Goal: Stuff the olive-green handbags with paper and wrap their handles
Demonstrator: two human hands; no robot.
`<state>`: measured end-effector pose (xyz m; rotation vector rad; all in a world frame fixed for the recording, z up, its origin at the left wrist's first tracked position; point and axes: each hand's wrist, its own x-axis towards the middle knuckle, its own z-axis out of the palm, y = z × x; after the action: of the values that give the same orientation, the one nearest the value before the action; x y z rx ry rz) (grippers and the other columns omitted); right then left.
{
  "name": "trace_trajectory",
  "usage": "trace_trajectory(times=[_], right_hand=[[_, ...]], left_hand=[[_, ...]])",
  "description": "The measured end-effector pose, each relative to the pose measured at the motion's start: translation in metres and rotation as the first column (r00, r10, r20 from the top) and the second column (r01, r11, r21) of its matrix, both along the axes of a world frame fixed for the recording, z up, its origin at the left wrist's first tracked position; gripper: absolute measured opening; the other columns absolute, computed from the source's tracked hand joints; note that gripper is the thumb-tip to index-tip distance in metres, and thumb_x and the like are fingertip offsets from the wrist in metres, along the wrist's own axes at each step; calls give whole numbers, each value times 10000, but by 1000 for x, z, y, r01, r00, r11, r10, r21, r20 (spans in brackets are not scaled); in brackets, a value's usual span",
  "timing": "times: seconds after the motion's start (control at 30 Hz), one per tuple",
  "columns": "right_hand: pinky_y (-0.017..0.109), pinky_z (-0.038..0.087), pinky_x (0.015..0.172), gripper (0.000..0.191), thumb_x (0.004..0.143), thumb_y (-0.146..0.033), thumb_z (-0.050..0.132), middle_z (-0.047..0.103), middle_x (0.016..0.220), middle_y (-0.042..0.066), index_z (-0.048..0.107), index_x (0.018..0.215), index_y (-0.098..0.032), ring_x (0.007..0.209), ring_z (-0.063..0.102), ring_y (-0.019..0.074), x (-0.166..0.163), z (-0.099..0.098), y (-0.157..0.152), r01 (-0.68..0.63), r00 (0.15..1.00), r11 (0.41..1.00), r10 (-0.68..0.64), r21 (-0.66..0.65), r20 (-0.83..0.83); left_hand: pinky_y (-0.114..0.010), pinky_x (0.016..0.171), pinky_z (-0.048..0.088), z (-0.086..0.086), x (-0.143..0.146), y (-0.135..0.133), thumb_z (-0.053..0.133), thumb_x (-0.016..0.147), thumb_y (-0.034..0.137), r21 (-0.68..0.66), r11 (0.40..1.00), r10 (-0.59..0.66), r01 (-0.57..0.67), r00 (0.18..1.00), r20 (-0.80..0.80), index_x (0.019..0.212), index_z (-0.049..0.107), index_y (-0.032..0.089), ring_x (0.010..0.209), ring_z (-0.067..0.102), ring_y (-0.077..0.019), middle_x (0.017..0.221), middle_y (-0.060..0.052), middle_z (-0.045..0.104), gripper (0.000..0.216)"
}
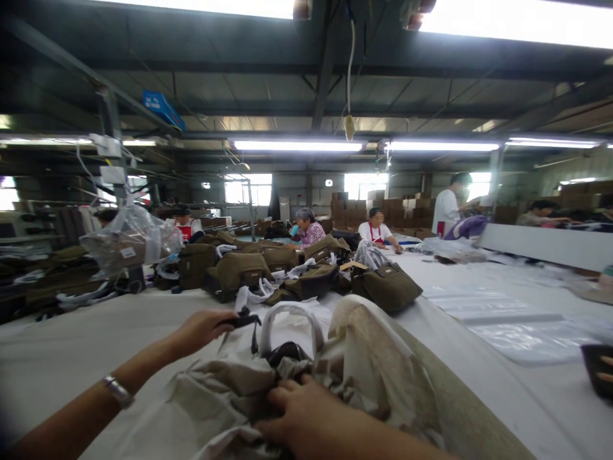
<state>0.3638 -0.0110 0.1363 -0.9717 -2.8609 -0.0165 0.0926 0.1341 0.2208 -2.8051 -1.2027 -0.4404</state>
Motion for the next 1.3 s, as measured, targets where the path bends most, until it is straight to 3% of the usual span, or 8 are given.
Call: trace_trajectory(times=[0.17, 0.27, 0.4, 0.57, 0.77, 1.0, 1.13, 1.3], right_hand=[[450, 427, 998, 576, 865, -533, 675, 576, 1368, 94, 561, 1407, -376, 1212, 554, 320, 2, 22, -3, -24, 993, 995, 13, -99, -113], [518, 428, 1013, 572, 889, -529, 639, 560, 1406, 121, 545, 1429, -368, 1255, 536, 356, 1, 32, -4, 8, 995, 989, -22, -146, -92], [552, 443, 999, 600, 878, -593, 631, 613, 1330, 154, 590, 1399, -297, 1221, 561, 375, -2, 38, -2, 61, 997, 984, -67, -167, -33], [547, 469, 983, 553, 894, -617, 597, 645, 1292, 152, 664, 1307, -254, 1176, 601, 370, -3, 33, 7, 68, 998, 991, -68, -113, 6], [561, 440, 1055, 584, 902, -563, 624, 594, 1400, 134, 583, 1409, -276, 1296, 540, 380, -4, 30, 11, 82, 997, 992, -82, -96, -4], [545, 506, 969, 554, 915, -625, 574, 657, 1279, 155, 668, 1292, -232, 1185, 616, 382, -8, 39, 4, 157, 983, 986, -151, -52, 106], [552, 509, 968, 500, 913, -560, 593, 661, 1290, 156, 680, 1258, -210, 1205, 606, 387, -9, 30, 16, 132, 988, 990, -129, -41, 85], [572, 521, 959, 483, 858, -445, 678, 660, 1318, 168, 670, 1251, -164, 1209, 603, 409, -7, 22, 26, 104, 994, 994, -103, -25, 23]], left_hand=[[-413, 973, 541, 59, 4, -35, 555, 955, 62, 230, 973, -6, 24, 997, -79, 1187, 714, 171, 1080, 696, -271, 1171, -125, 742, 301], [-399, 940, 573, 75, 20, -82, 495, 829, -124, 322, 944, -21, 77, 984, -174, 1202, 714, 145, 1071, 705, -274, 1220, -136, 735, 509], [-373, 741, 647, 64, 39, -142, 444, 730, -171, 429, 898, 63, 94, 939, -337, 1180, 721, 113, 937, 750, -282, 1133, -146, 764, 600], [-341, 673, 642, 43, 60, -181, 436, 713, -143, 335, 940, 82, 63, 912, -402, 1272, 684, 161, 857, 763, -272, 1030, -120, 780, 683], [-390, 690, 642, 45, 84, -192, 421, 726, -134, 232, 968, 29, 94, 877, -480, 1376, 617, 127, 801, 758, -297, 949, -142, 778, 727], [-450, 761, 644, 48, 77, -184, 354, 793, -144, 294, 951, 230, -96, 853, -468, 1372, 622, 106, 1019, 735, -343, 1163, -196, 742, 685], [-427, 666, 626, 40, 86, -189, 452, 924, -10, 162, 980, 180, -120, 879, -441, 1371, 625, 188, 822, 769, -338, 966, -149, 784, 519], [-325, 771, 587, 45, 100, -193, 611, 931, 206, -265, 958, -148, 106, 979, -143, 1411, 576, 254, 840, 769, -263, 930, -75, 801, 483]])
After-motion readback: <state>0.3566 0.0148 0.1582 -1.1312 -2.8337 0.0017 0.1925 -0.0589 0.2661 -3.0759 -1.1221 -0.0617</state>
